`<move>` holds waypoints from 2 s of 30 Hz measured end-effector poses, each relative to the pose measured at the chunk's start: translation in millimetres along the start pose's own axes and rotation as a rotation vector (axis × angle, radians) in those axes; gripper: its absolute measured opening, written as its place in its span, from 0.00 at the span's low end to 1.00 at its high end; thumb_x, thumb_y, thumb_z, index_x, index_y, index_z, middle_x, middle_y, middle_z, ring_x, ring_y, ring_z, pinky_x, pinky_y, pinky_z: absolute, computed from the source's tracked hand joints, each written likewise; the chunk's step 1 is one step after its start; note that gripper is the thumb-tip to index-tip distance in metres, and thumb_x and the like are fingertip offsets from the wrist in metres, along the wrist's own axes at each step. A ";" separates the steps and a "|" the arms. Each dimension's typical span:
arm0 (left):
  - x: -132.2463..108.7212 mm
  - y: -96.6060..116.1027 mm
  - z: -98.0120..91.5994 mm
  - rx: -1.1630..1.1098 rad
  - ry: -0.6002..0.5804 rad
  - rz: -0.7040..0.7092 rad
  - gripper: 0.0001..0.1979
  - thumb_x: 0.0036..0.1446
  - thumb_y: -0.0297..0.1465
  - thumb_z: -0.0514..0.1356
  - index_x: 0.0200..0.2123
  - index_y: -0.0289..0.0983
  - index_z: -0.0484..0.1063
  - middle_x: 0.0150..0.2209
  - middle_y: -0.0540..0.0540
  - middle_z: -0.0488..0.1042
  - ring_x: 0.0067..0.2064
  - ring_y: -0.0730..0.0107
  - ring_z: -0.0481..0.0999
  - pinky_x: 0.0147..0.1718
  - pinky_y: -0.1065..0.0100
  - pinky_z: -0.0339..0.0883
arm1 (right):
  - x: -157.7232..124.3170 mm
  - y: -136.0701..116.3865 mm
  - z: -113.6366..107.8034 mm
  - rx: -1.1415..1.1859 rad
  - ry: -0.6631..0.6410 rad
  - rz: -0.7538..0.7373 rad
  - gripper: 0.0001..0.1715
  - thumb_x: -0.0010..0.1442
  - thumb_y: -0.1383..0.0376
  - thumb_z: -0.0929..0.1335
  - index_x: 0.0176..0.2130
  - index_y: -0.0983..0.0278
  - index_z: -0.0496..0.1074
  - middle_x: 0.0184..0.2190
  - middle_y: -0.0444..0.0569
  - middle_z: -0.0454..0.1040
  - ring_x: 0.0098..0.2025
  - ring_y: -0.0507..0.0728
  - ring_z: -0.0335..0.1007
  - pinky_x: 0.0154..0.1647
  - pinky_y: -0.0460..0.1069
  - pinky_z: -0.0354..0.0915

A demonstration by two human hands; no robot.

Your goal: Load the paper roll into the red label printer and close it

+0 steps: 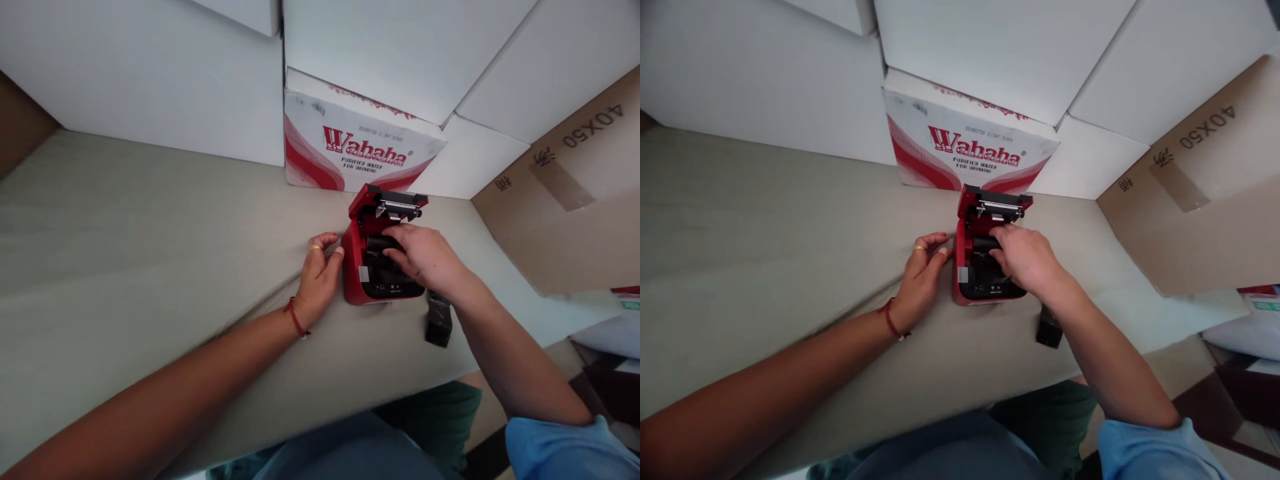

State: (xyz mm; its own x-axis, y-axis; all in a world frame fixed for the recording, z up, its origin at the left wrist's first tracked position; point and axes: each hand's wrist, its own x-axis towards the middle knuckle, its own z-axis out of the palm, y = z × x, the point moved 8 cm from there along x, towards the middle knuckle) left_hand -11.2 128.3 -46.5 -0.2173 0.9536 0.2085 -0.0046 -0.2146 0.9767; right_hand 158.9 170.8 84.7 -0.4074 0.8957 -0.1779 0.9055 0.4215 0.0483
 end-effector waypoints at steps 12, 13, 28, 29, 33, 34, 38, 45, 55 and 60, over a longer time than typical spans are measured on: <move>-81.0 113.7 40.1 0.557 -0.308 0.851 0.18 0.73 0.29 0.59 0.63 0.34 0.76 0.60 0.41 0.86 0.66 0.56 0.81 0.78 0.49 0.58 | 20.9 -0.5 14.6 0.030 0.017 0.031 0.25 0.71 0.66 0.71 0.64 0.58 0.82 0.63 0.56 0.84 0.61 0.70 0.83 0.59 0.61 0.75; -83.5 115.9 41.4 0.600 -0.305 0.872 0.17 0.72 0.28 0.60 0.61 0.34 0.77 0.60 0.42 0.86 0.66 0.55 0.81 0.79 0.49 0.56 | 17.5 -1.2 12.6 0.071 0.030 0.008 0.24 0.71 0.67 0.71 0.64 0.59 0.82 0.63 0.55 0.84 0.62 0.70 0.83 0.60 0.60 0.75; -88.2 122.0 52.0 0.837 -0.357 0.958 0.21 0.72 0.27 0.58 0.65 0.36 0.77 0.59 0.43 0.87 0.60 0.58 0.84 0.64 0.55 0.68 | -6.2 37.5 -50.2 0.405 0.624 -0.143 0.32 0.81 0.45 0.60 0.58 0.59 0.84 0.59 0.55 0.86 0.62 0.63 0.81 0.69 0.61 0.72; -88.9 122.2 52.8 0.846 -0.357 0.959 0.22 0.72 0.27 0.59 0.66 0.37 0.77 0.59 0.43 0.87 0.60 0.57 0.84 0.64 0.55 0.67 | -7.9 35.9 -46.8 0.430 0.605 -0.128 0.32 0.81 0.47 0.59 0.55 0.59 0.85 0.57 0.54 0.87 0.60 0.62 0.82 0.67 0.59 0.73; -92.0 120.4 55.4 0.869 -0.352 0.957 0.23 0.71 0.26 0.60 0.66 0.40 0.77 0.59 0.41 0.87 0.62 0.56 0.83 0.65 0.54 0.67 | -36.8 25.0 -34.4 0.454 0.556 -0.104 0.29 0.82 0.51 0.60 0.48 0.59 0.86 0.52 0.51 0.89 0.55 0.59 0.86 0.64 0.56 0.76; -92.5 119.3 55.8 0.872 -0.350 0.950 0.24 0.70 0.26 0.60 0.67 0.40 0.76 0.59 0.41 0.87 0.62 0.56 0.83 0.66 0.54 0.67 | -45.1 21.3 -29.6 0.436 0.534 -0.118 0.28 0.82 0.52 0.60 0.49 0.59 0.86 0.54 0.51 0.89 0.57 0.59 0.86 0.67 0.57 0.75; -93.9 115.7 56.8 0.875 -0.359 0.932 0.26 0.70 0.26 0.60 0.69 0.40 0.75 0.60 0.40 0.86 0.62 0.56 0.84 0.68 0.56 0.66 | -68.5 7.1 -6.1 0.322 0.438 -0.185 0.26 0.82 0.57 0.61 0.59 0.61 0.85 0.62 0.52 0.85 0.66 0.60 0.82 0.79 0.63 0.64; -89.9 121.6 58.7 0.862 -0.361 0.939 0.28 0.70 0.25 0.61 0.71 0.43 0.72 0.57 0.42 0.88 0.60 0.57 0.86 0.66 0.56 0.65 | -77.7 -4.2 6.0 0.243 0.477 -0.131 0.27 0.82 0.62 0.60 0.60 0.68 0.84 0.62 0.55 0.84 0.67 0.60 0.81 0.72 0.57 0.75; -43.1 107.5 4.5 0.373 -0.091 0.517 0.26 0.70 0.32 0.64 0.69 0.48 0.67 0.62 0.41 0.77 0.66 0.52 0.76 0.69 0.46 0.70 | -101.4 1.8 25.7 0.481 0.593 -0.194 0.19 0.79 0.61 0.66 0.57 0.55 0.86 0.67 0.52 0.81 0.71 0.63 0.77 0.77 0.69 0.66; -5.7 35.8 2.5 0.036 -0.229 0.009 0.35 0.64 0.43 0.70 0.72 0.52 0.64 0.76 0.44 0.64 0.78 0.44 0.64 0.78 0.35 0.57 | -126.9 13.8 35.7 0.587 0.730 -0.150 0.17 0.75 0.63 0.69 0.52 0.50 0.88 0.57 0.50 0.88 0.63 0.65 0.80 0.63 0.68 0.77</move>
State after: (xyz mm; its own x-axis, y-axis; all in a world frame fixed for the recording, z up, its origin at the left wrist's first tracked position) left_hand -7.7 115.7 -12.6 0.0099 0.9756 0.2195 0.0318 -0.2197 0.9751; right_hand 227.3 58.0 72.9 -0.3180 0.7887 0.5261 0.6712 0.5792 -0.4625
